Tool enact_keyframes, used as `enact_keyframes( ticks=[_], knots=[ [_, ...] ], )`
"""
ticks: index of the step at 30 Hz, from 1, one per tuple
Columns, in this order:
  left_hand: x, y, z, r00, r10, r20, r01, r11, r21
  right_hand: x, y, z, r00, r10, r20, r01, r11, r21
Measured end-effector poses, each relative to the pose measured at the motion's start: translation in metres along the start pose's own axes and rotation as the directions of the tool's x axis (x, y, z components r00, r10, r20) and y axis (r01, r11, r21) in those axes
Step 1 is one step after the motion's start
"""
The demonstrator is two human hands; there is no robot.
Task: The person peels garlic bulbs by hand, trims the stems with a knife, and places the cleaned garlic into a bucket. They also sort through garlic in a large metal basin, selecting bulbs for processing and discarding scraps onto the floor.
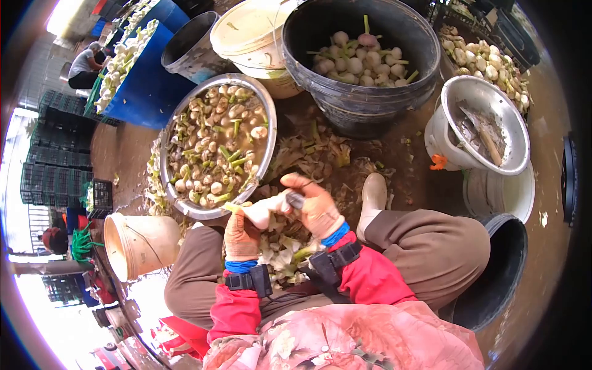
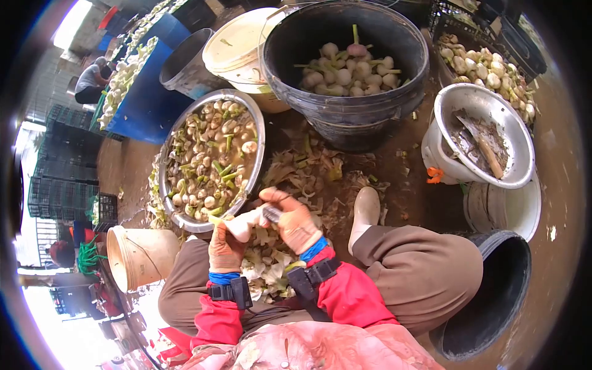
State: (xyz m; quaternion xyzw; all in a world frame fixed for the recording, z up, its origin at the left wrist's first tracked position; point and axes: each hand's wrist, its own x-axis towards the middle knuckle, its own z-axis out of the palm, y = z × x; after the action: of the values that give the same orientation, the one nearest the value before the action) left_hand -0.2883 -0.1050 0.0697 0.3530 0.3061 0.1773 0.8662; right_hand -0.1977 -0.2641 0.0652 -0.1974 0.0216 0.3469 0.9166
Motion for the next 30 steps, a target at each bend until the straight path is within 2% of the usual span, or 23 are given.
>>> enact_keyframes(
  ticks=[1,2,4,5,6,8,9,10,12,14,16,18,19,20,21,22,23,24,26,27,28,29,30],
  knots=[
    [-0.011,0.005,0.013,0.999,-0.035,-0.039,0.032,0.997,-0.068,0.002,-0.002,-0.003,0.996,-0.080,-0.037,0.082,0.996,0.040],
    [-0.013,0.013,0.009,0.991,-0.131,0.013,0.132,0.987,-0.090,0.005,-0.005,-0.006,0.984,-0.160,-0.073,0.166,0.983,0.075],
    [-0.017,0.020,0.012,0.987,-0.137,0.080,0.152,0.965,-0.216,0.008,-0.018,-0.014,0.971,-0.236,-0.034,0.237,0.950,0.205],
    [-0.015,0.022,0.010,0.990,-0.129,0.059,0.140,0.960,-0.242,0.009,-0.025,-0.016,0.948,-0.256,-0.190,0.286,0.945,0.155],
    [-0.016,0.025,0.008,0.992,-0.114,0.053,0.124,0.961,-0.247,0.006,-0.032,-0.025,0.974,-0.216,-0.069,0.227,0.925,0.306],
    [-0.018,0.029,0.011,0.990,-0.130,0.048,0.138,0.947,-0.288,0.006,-0.030,-0.030,0.994,-0.073,-0.081,0.095,0.941,0.325],
    [-0.019,0.030,0.010,0.989,-0.148,0.022,0.147,0.931,-0.333,0.009,-0.017,-0.030,0.919,-0.009,-0.393,0.052,0.994,0.098],
    [-0.017,0.030,0.006,0.991,-0.133,0.018,0.131,0.931,-0.340,0.004,-0.006,-0.026,0.936,-0.053,-0.348,0.008,0.992,-0.129],
    [-0.011,0.032,-0.008,0.994,-0.100,-0.052,0.076,0.933,-0.351,0.002,0.031,-0.054,0.988,0.070,-0.139,-0.123,0.898,-0.422],
    [-0.007,0.048,-0.020,0.998,-0.041,-0.053,0.018,0.926,-0.377,-0.005,0.056,-0.070,0.946,0.237,-0.222,-0.324,0.689,-0.648],
    [-0.003,0.085,-0.043,0.994,0.096,-0.051,-0.109,0.919,-0.379,-0.012,0.071,-0.085,0.955,0.225,-0.191,-0.280,0.491,-0.825],
    [0.016,0.148,-0.102,0.936,0.347,-0.062,-0.352,0.927,-0.129,-0.014,0.056,-0.070,0.945,0.240,-0.221,-0.291,0.317,-0.902],
    [0.013,0.191,-0.116,0.921,0.388,-0.039,-0.385,0.888,-0.252,-0.012,0.055,-0.076,0.950,0.209,-0.230,-0.282,0.267,-0.921],
    [0.024,0.234,-0.164,0.822,0.528,-0.215,-0.567,0.794,-0.221,-0.012,0.056,-0.082,0.954,0.179,-0.241,-0.278,0.217,-0.936],
    [0.021,0.276,-0.165,0.784,0.562,-0.264,-0.618,0.744,-0.254,-0.011,0.057,-0.085,0.952,0.177,-0.250,-0.286,0.215,-0.934],
    [0.024,0.309,-0.191,0.717,0.633,-0.293,-0.696,0.674,-0.248,-0.009,0.058,-0.088,0.933,0.191,-0.305,-0.347,0.255,-0.903],
    [0.028,0.338,-0.209,0.664,0.593,-0.455,-0.733,0.635,-0.243,-0.008,0.059,-0.092,0.910,0.207,-0.360,-0.409,0.293,-0.864],
    [0.034,0.344,-0.182,0.584,0.563,-0.585,-0.783,0.581,-0.222,-0.008,0.061,-0.096,0.905,0.203,-0.373,-0.419,0.289,-0.861],
    [0.067,0.331,-0.181,0.738,0.588,-0.330,-0.656,0.740,-0.149,-0.005,0.065,-0.102,0.866,0.268,-0.421,-0.479,0.210,-0.852],
    [0.102,0.311,-0.177,0.695,0.699,-0.170,-0.675,0.715,0.184,-0.006,0.066,-0.104,0.860,0.326,-0.393,-0.485,0.282,-0.828],
    [0.135,0.274,-0.155,0.668,0.744,0.026,-0.659,0.575,0.485,-0.008,0.077,-0.120,0.886,0.296,-0.356,-0.435,0.270,-0.859],
    [0.129,0.223,-0.081,0.895,0.447,-0.009,-0.445,0.892,0.081,-0.007,0.072,-0.108,0.865,0.306,-0.398,-0.479,0.267,-0.837],
    [0.153,0.189,-0.055,0.966,0.240,-0.096,-0.211,0.948,0.240,-0.006,0.064,-0.088,0.843,0.314,-0.437,-0.519,0.263,-0.813]
  ],
)
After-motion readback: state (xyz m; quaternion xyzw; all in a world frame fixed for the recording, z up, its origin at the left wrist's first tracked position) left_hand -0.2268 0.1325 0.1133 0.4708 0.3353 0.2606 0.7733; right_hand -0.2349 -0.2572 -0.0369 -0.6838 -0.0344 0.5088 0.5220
